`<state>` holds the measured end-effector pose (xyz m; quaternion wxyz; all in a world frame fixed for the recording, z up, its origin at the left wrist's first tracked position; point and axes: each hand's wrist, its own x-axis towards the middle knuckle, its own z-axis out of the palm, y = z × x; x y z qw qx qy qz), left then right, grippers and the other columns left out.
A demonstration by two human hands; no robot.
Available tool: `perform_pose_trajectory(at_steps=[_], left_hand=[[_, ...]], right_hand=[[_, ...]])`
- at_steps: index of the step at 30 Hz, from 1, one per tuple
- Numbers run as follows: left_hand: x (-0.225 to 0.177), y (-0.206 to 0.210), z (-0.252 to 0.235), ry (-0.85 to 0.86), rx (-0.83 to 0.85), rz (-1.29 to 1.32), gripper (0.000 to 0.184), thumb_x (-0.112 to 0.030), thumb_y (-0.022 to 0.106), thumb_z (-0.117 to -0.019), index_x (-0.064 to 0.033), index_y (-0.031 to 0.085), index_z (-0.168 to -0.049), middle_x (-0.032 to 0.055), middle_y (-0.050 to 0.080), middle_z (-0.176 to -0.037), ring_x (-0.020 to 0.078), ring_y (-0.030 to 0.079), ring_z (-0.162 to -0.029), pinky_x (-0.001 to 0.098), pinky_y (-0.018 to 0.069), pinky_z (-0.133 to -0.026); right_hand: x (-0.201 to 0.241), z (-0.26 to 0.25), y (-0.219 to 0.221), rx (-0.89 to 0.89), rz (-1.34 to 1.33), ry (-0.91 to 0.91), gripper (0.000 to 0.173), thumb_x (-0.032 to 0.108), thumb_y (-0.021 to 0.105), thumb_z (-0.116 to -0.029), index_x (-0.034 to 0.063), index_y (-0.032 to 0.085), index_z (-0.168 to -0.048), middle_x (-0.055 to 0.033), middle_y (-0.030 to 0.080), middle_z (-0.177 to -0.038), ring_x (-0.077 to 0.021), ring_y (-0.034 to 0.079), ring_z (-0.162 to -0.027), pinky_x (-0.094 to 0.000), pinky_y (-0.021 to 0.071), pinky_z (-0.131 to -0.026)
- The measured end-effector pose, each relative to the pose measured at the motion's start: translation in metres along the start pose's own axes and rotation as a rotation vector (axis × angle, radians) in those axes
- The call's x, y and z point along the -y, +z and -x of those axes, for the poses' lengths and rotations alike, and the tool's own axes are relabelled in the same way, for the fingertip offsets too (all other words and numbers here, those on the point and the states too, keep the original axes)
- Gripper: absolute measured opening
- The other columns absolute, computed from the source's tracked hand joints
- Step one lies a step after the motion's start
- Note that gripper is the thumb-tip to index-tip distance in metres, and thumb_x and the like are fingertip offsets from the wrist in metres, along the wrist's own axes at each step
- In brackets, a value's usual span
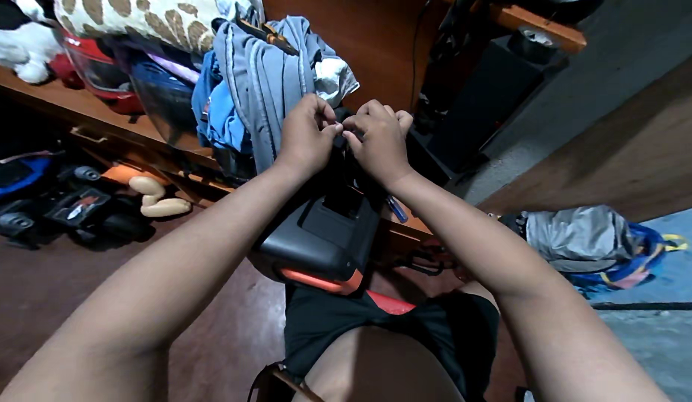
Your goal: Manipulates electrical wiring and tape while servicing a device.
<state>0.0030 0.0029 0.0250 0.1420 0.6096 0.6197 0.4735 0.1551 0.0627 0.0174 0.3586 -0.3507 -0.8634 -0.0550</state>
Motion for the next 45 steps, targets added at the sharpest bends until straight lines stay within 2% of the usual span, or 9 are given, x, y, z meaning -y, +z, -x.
perform_pose_trajectory(at_steps=[6,10,12,15,21,26,35,41,45], left_hand=[[-0.003,0.000,0.002,0.043,-0.005,-0.092,0.018,-0.011,0.066,-0.0979,-0.0023,0.059,-0.112,0.0102,0.068,-0.098,0.0178,0.068,-0.086,0.0395,0.0565,-0.083],[-0.011,-0.002,0.004,-0.003,0.017,-0.220,0.029,-0.018,0.066,-0.1000,-0.0049,0.061,-0.125,0.0126,0.071,-0.100,0.0256,0.070,-0.091,0.0479,0.0564,-0.087],[-0.009,-0.003,0.003,0.002,0.032,-0.260,0.030,-0.023,0.064,-0.1018,-0.0075,0.066,-0.127,0.0143,0.072,-0.106,0.0296,0.069,-0.101,0.0522,0.0516,-0.096],[-0.002,-0.002,-0.001,-0.027,0.084,-0.277,0.028,-0.033,0.059,-0.1040,-0.0127,0.076,-0.112,0.0112,0.071,-0.117,0.0312,0.060,-0.120,0.0587,0.0383,-0.108],[-0.002,0.001,-0.003,-0.147,0.138,-0.119,0.029,-0.034,0.058,-0.1051,-0.0106,0.074,-0.101,0.0068,0.071,-0.094,0.0221,0.066,-0.095,0.0579,0.0443,-0.095],[-0.005,0.007,-0.004,-0.296,0.160,0.112,0.027,-0.029,0.057,-0.1056,-0.0064,0.071,-0.098,0.0069,0.066,-0.087,0.0157,0.063,-0.080,0.0415,0.0521,-0.075],[0.001,0.006,-0.005,-0.278,0.090,0.202,0.020,-0.019,0.059,-0.1005,-0.0073,0.075,-0.095,0.0035,0.071,-0.090,0.0109,0.065,-0.083,0.0376,0.0526,-0.079],[0.005,0.005,-0.005,-0.106,0.085,0.113,0.015,-0.018,0.060,-0.1025,-0.0077,0.070,-0.105,0.0036,0.069,-0.095,0.0092,0.064,-0.085,0.0323,0.0538,-0.080],[-0.004,-0.001,-0.001,-0.009,0.130,-0.061,0.019,-0.018,0.055,-0.1058,-0.0061,0.069,-0.110,0.0078,0.070,-0.099,0.0145,0.065,-0.089,0.0391,0.0532,-0.085]], right_hand=[[0.000,-0.002,0.001,0.017,-0.006,-0.002,0.015,0.021,0.068,-0.0959,0.0218,0.081,-0.103,-0.0006,0.071,-0.104,-0.0205,0.064,-0.097,-0.0513,0.0399,-0.092],[0.000,-0.003,-0.001,0.073,-0.014,0.018,0.015,0.019,0.065,-0.0968,0.0173,0.079,-0.101,-0.0022,0.071,-0.105,-0.0209,0.065,-0.100,-0.0517,0.0407,-0.093],[0.000,-0.004,-0.002,0.109,-0.009,0.022,0.015,0.019,0.063,-0.0974,0.0157,0.077,-0.102,-0.0028,0.070,-0.106,-0.0213,0.064,-0.102,-0.0526,0.0404,-0.093],[-0.001,-0.006,-0.007,0.171,-0.024,0.020,0.016,0.019,0.062,-0.0980,0.0139,0.076,-0.103,-0.0038,0.069,-0.109,-0.0225,0.063,-0.105,-0.0544,0.0395,-0.094],[-0.014,-0.010,-0.018,0.273,-0.148,0.014,0.017,0.024,0.062,-0.0985,0.0146,0.076,-0.103,-0.0029,0.069,-0.110,-0.0209,0.062,-0.110,-0.0568,0.0353,-0.100],[-0.019,-0.006,-0.020,0.273,-0.113,-0.109,0.037,0.021,0.068,-0.0768,0.0168,0.076,-0.113,-0.0038,0.067,-0.114,-0.0239,0.060,-0.110,-0.0586,0.0350,-0.098],[-0.024,0.001,-0.005,0.017,-0.093,-0.198,0.018,0.027,0.066,-0.0995,0.0154,0.079,-0.101,-0.0040,0.071,-0.104,-0.0216,0.065,-0.098,-0.0533,0.0398,-0.095],[-0.024,-0.001,-0.005,0.069,-0.169,-0.100,0.020,0.024,0.060,-0.1026,0.0131,0.077,-0.103,-0.0023,0.073,-0.106,-0.0175,0.066,-0.099,-0.0522,0.0404,-0.095],[-0.015,-0.006,-0.014,0.216,-0.227,0.087,0.026,0.025,0.053,-0.1057,0.0107,0.074,-0.106,-0.0026,0.072,-0.109,-0.0173,0.064,-0.107,-0.0554,0.0347,-0.103]])
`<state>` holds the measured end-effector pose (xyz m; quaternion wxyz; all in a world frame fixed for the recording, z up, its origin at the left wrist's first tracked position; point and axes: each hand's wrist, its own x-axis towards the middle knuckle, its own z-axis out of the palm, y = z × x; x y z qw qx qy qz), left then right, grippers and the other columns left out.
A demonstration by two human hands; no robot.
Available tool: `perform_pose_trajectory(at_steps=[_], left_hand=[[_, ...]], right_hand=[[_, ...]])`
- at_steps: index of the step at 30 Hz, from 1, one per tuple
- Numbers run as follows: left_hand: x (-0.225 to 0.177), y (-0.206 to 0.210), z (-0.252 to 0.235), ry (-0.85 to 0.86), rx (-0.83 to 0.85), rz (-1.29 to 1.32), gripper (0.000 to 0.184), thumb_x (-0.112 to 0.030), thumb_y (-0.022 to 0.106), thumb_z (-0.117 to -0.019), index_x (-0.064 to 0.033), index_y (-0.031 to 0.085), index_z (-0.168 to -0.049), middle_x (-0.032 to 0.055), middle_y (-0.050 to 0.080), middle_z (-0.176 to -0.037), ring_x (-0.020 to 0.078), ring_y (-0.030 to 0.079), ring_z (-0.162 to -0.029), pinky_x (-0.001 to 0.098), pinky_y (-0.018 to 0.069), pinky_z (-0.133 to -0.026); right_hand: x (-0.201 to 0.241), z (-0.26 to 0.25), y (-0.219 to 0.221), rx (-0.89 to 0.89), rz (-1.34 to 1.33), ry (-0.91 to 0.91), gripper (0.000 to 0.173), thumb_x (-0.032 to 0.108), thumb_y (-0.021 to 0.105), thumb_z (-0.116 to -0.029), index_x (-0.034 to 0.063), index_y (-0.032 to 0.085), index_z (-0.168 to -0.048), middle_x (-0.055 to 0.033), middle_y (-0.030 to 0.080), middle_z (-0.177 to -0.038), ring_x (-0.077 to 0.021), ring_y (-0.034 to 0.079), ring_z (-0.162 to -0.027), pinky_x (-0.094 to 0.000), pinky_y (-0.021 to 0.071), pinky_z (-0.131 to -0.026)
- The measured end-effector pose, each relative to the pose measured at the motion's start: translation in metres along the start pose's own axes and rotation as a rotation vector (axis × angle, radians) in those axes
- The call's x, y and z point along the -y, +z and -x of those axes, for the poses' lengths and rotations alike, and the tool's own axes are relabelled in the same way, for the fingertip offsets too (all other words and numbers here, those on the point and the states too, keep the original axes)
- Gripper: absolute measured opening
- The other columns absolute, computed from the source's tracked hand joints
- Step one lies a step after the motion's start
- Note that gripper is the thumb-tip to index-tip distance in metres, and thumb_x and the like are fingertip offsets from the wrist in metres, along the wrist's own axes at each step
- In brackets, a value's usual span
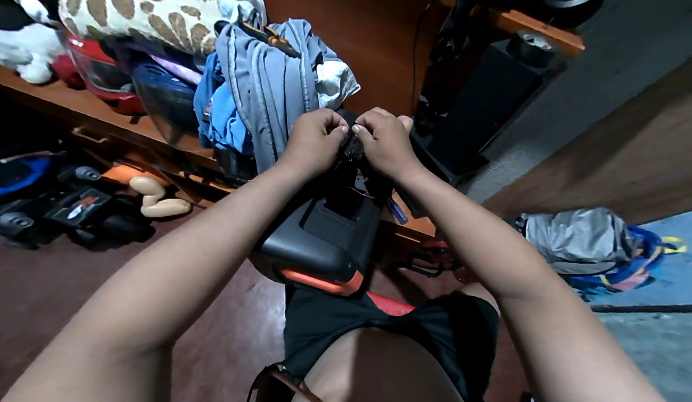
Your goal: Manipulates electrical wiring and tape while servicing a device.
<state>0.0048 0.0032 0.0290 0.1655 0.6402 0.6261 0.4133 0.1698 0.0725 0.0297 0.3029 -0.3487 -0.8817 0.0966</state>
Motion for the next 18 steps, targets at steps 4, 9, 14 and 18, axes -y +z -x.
perform_pose_trajectory(at_steps=[4,9,14,18], left_hand=[[-0.003,0.000,0.001,0.000,-0.004,-0.035,0.020,-0.018,0.053,-0.1068,-0.0057,0.069,-0.110,0.0080,0.069,-0.097,0.0158,0.065,-0.090,0.0402,0.0527,-0.086],[-0.003,0.001,0.000,-0.075,-0.021,0.000,0.021,-0.022,0.054,-0.1066,-0.0064,0.068,-0.108,0.0070,0.068,-0.095,0.0145,0.064,-0.086,0.0390,0.0525,-0.083],[-0.005,0.000,0.000,-0.149,-0.041,0.020,0.024,-0.023,0.052,-0.1071,-0.0057,0.068,-0.108,0.0073,0.067,-0.092,0.0162,0.064,-0.083,0.0407,0.0523,-0.080],[-0.003,0.001,-0.002,-0.171,-0.054,0.016,0.024,-0.024,0.053,-0.1068,-0.0054,0.068,-0.106,0.0075,0.065,-0.089,0.0169,0.062,-0.080,0.0410,0.0514,-0.077]], right_hand=[[0.011,-0.004,-0.007,0.082,-0.091,0.186,0.025,0.026,0.052,-0.1054,0.0122,0.073,-0.104,-0.0025,0.071,-0.107,-0.0167,0.062,-0.109,-0.0566,0.0321,-0.105],[0.010,0.000,0.000,-0.097,-0.031,0.195,0.022,0.036,0.065,-0.0991,0.0189,0.078,-0.105,0.0015,0.072,-0.107,-0.0159,0.063,-0.106,-0.0537,0.0358,-0.101],[0.004,0.010,0.005,-0.377,0.085,0.061,0.027,0.033,0.074,-0.0931,0.0105,0.071,-0.108,-0.0051,0.071,-0.102,-0.0228,0.066,-0.099,-0.0565,0.0405,-0.096],[0.002,0.018,0.015,-0.416,0.248,-0.125,0.012,0.029,0.072,-0.0937,0.0188,0.079,-0.094,0.0002,0.074,-0.098,-0.0215,0.066,-0.094,-0.0536,0.0399,-0.092]])
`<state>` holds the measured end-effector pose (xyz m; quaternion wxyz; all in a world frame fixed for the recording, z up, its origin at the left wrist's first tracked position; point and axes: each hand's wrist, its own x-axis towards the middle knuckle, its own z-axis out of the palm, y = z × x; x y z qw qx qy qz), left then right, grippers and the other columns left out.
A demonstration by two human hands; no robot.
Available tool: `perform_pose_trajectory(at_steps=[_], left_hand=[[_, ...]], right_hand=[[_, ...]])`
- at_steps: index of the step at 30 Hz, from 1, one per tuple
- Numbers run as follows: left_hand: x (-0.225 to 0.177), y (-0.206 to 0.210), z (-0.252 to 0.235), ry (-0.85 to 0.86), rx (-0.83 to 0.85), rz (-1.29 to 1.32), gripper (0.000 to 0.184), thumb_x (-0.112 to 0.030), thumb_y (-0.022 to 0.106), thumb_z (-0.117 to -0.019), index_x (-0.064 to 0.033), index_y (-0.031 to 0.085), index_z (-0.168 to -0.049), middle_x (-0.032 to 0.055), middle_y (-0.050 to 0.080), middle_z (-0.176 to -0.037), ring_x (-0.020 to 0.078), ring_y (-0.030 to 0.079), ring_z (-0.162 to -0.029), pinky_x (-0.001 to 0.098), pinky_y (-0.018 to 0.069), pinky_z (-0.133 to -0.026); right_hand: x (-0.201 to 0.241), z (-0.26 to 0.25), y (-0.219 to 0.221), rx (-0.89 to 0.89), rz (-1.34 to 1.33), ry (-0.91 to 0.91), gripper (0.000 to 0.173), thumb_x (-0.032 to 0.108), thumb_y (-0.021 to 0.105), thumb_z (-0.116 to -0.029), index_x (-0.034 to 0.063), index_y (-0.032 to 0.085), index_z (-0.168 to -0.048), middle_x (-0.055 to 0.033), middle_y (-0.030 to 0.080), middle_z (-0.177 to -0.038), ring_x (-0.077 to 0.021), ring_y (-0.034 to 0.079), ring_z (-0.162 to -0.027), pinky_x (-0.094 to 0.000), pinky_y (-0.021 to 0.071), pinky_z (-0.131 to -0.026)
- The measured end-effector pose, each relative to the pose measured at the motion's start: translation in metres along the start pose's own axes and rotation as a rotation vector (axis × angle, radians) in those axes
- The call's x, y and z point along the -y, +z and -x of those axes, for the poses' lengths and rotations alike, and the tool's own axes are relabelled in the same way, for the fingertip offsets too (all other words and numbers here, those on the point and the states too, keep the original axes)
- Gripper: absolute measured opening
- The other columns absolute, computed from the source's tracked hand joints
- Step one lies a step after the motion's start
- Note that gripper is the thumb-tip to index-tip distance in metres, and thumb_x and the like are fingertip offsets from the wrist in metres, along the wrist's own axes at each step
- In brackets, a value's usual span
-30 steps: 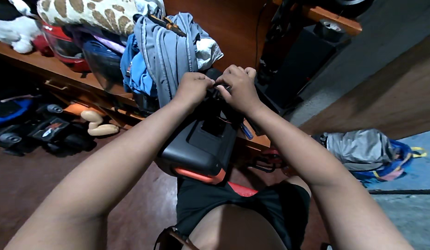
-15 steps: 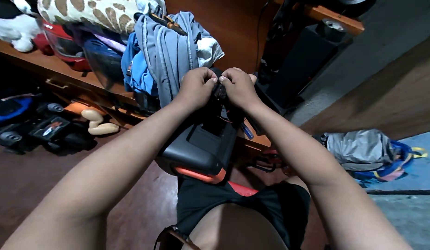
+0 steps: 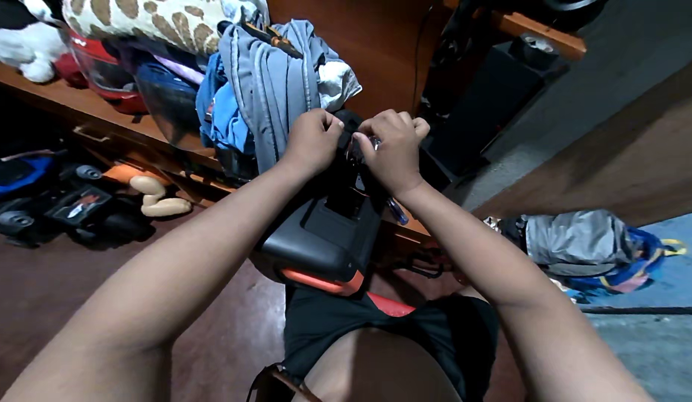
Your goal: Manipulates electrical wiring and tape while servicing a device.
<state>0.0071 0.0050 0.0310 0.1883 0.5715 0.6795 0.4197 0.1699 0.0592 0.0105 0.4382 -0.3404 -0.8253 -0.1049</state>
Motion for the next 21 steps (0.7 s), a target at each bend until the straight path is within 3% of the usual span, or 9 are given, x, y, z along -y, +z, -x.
perform_pose_trajectory(at_steps=[4,8,12,21], left_hand=[[-0.003,0.001,0.002,0.012,0.015,0.009,0.024,-0.024,0.053,-0.1066,-0.0050,0.068,-0.108,0.0076,0.066,-0.091,0.0165,0.063,-0.083,0.0408,0.0520,-0.080],[-0.004,0.000,0.003,0.045,0.032,-0.032,0.024,-0.024,0.052,-0.1074,-0.0056,0.067,-0.108,0.0087,0.066,-0.093,0.0187,0.064,-0.085,0.0429,0.0522,-0.081],[-0.002,0.000,0.001,0.074,0.024,-0.112,0.025,-0.026,0.051,-0.1072,-0.0066,0.066,-0.112,0.0106,0.069,-0.101,0.0249,0.066,-0.096,0.0527,0.0503,-0.090],[-0.002,0.000,0.003,0.100,0.020,-0.099,0.022,-0.023,0.052,-0.1072,-0.0072,0.066,-0.114,0.0095,0.069,-0.103,0.0224,0.066,-0.098,0.0498,0.0508,-0.092]], right_hand=[[0.003,-0.001,0.006,0.101,0.075,-0.031,0.018,0.031,0.068,-0.0970,0.0222,0.081,-0.105,0.0010,0.074,-0.104,-0.0229,0.065,-0.097,-0.0543,0.0397,-0.093],[0.003,-0.007,0.006,0.189,0.074,0.001,0.019,0.030,0.064,-0.0997,0.0230,0.081,-0.107,0.0023,0.074,-0.107,-0.0219,0.065,-0.099,-0.0538,0.0395,-0.093],[0.007,-0.017,-0.005,0.405,-0.009,0.087,0.022,0.029,0.059,-0.1030,0.0187,0.078,-0.109,0.0013,0.074,-0.111,-0.0218,0.064,-0.107,-0.0547,0.0379,-0.098],[0.000,-0.028,-0.012,0.646,-0.129,0.051,0.023,0.028,0.051,-0.1050,0.0139,0.069,-0.109,-0.0039,0.066,-0.114,-0.0247,0.056,-0.118,-0.0573,0.0311,-0.103]])
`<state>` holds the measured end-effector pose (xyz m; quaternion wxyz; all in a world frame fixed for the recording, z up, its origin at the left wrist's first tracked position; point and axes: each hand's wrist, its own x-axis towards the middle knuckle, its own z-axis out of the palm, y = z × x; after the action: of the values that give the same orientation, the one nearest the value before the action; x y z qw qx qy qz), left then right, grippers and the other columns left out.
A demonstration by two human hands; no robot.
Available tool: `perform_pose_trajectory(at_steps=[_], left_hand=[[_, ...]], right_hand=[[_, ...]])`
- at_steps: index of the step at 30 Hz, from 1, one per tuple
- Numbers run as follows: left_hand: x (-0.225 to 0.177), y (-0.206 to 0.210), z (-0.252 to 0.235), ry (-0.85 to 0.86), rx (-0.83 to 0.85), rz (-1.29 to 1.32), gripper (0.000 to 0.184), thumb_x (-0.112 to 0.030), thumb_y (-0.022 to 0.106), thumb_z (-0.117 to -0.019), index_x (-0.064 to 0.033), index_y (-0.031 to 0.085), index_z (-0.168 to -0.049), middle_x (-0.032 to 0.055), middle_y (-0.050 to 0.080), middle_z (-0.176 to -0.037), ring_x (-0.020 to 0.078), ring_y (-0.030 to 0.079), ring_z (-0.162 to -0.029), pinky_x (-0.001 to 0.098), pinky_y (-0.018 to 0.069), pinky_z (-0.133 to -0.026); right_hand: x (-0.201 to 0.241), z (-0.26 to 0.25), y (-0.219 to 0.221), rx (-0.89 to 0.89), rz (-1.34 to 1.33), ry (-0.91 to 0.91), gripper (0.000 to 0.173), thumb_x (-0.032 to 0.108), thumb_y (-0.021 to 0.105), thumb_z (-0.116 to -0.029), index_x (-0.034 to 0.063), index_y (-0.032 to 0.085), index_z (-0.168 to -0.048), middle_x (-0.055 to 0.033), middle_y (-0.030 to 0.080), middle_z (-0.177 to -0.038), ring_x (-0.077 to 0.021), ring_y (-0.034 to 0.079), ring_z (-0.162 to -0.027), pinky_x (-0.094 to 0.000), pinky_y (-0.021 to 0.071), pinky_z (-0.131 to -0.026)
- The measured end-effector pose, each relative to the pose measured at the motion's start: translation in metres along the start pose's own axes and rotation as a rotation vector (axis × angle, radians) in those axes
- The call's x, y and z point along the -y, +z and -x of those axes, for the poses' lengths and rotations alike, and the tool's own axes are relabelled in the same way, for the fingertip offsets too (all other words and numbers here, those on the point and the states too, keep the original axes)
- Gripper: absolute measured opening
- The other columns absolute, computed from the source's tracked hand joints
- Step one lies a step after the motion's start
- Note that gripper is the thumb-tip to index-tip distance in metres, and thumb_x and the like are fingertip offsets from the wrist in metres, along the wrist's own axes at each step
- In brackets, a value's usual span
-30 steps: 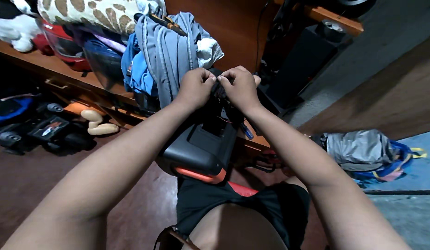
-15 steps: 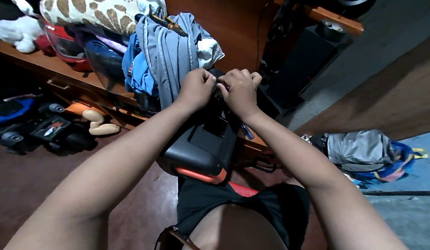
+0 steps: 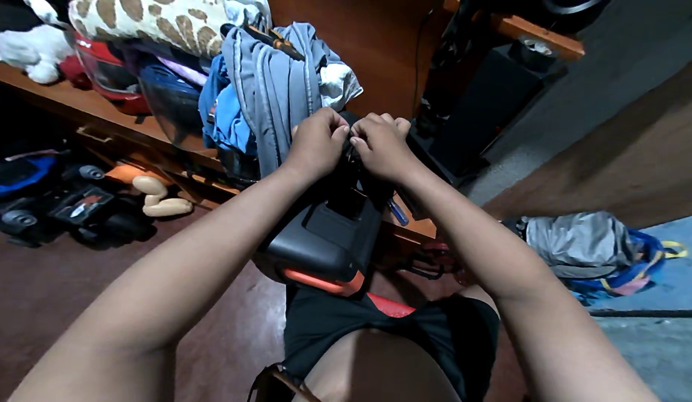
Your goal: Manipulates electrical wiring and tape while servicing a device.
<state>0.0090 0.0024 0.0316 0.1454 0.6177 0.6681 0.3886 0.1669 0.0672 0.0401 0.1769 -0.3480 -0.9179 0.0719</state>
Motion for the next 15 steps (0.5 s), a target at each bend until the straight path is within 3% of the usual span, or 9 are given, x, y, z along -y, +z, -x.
perform_pose_trajectory(at_steps=[4,7,11,15], left_hand=[[-0.0009,-0.0002,-0.0011,-0.028,0.021,0.075,0.020,-0.020,0.053,-0.1072,-0.0054,0.064,-0.114,0.0099,0.068,-0.102,0.0190,0.066,-0.093,0.0430,0.0537,-0.088],[0.0000,0.0017,-0.0015,-0.043,0.019,0.110,0.020,-0.020,0.053,-0.1069,-0.0055,0.064,-0.114,0.0098,0.068,-0.102,0.0178,0.066,-0.092,0.0417,0.0541,-0.087],[0.0010,0.0041,-0.0017,-0.066,0.021,0.172,0.020,-0.022,0.054,-0.1060,-0.0058,0.064,-0.111,0.0083,0.065,-0.095,0.0168,0.064,-0.086,0.0408,0.0529,-0.081],[0.0028,0.0056,-0.0027,-0.090,0.025,0.225,0.020,-0.021,0.053,-0.1057,-0.0047,0.064,-0.108,0.0082,0.064,-0.092,0.0164,0.062,-0.082,0.0397,0.0519,-0.078]], right_hand=[[-0.0022,0.0010,-0.0019,-0.001,-0.006,-0.038,0.028,0.029,0.070,-0.0881,0.0135,0.069,-0.111,-0.0047,0.067,-0.114,-0.0257,0.056,-0.117,-0.0587,0.0314,-0.103],[-0.0035,0.0007,0.0003,-0.042,0.040,-0.052,0.029,0.032,0.074,-0.0890,0.0121,0.070,-0.111,-0.0055,0.069,-0.112,-0.0265,0.059,-0.114,-0.0584,0.0336,-0.102],[-0.0025,0.0011,0.0043,-0.122,0.094,-0.065,0.021,0.023,0.071,-0.0890,0.0101,0.071,-0.105,-0.0072,0.070,-0.108,-0.0285,0.061,-0.111,-0.0587,0.0358,-0.099],[-0.0056,0.0017,0.0076,-0.195,0.115,-0.101,0.021,0.027,0.062,-0.0976,0.0110,0.073,-0.104,-0.0062,0.071,-0.105,-0.0274,0.062,-0.106,-0.0574,0.0367,-0.098]])
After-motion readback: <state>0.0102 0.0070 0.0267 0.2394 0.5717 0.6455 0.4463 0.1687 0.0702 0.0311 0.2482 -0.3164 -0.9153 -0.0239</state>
